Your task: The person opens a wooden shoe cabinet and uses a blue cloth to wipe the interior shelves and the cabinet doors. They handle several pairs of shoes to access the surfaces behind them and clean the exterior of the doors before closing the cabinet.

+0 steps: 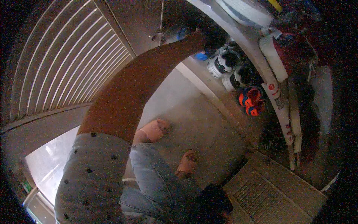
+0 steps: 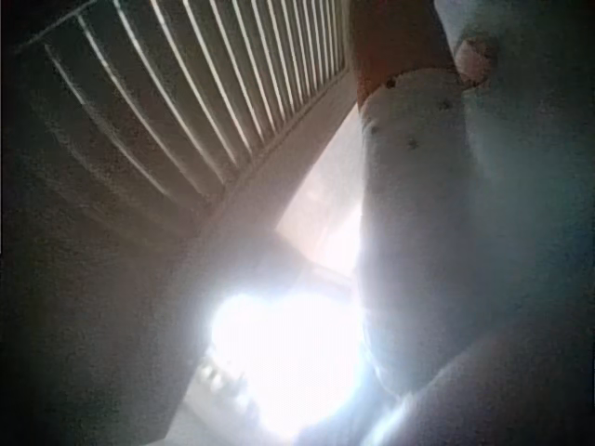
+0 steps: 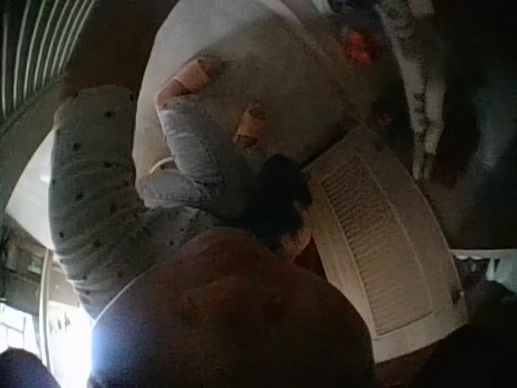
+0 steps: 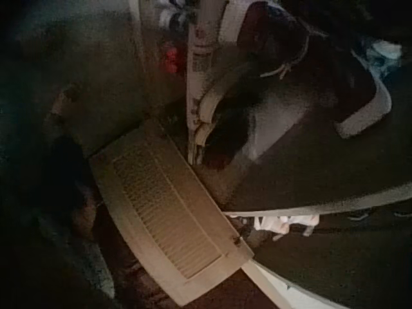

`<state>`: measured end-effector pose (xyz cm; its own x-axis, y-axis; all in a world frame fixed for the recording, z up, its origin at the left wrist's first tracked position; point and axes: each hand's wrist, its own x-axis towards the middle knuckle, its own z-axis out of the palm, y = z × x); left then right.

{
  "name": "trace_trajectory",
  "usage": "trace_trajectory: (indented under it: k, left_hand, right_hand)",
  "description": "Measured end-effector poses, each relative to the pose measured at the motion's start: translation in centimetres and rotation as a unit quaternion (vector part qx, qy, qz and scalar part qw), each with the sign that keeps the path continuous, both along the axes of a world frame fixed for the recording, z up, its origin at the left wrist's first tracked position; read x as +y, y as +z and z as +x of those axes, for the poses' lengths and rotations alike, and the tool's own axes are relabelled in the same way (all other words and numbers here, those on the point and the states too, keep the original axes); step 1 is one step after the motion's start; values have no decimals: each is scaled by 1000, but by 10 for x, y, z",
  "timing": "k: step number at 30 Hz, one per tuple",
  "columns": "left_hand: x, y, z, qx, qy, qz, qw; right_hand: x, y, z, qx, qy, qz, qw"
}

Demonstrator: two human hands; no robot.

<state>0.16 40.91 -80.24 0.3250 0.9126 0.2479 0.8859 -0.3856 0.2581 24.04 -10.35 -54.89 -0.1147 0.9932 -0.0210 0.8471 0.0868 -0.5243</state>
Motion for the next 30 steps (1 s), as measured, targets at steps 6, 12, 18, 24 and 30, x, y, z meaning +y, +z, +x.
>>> trace_trajectory:
  k: [6, 12, 18, 24, 30]
  left_hand:
    - [1, -5, 0, 15, -29, 39, 999]
    - [-26, -18, -12, 35, -41, 77, 996]
    - [-48, -25, -4, -44, -33, 118, 992]
    - [-84, 18, 36, -116, -122, 137, 976]
    - [-70, -2, 65, -198, -159, 84, 964]
  right_hand:
    - [19, -11, 1, 19, 11, -2, 1000]
    - [25, -12, 5, 27, 25, -1, 999]
    - [23, -12, 14, 23, 32, 17, 999]
    - [12, -25, 15, -36, -7, 91, 995]
    - [18, -17, 25, 31, 23, 41, 998]
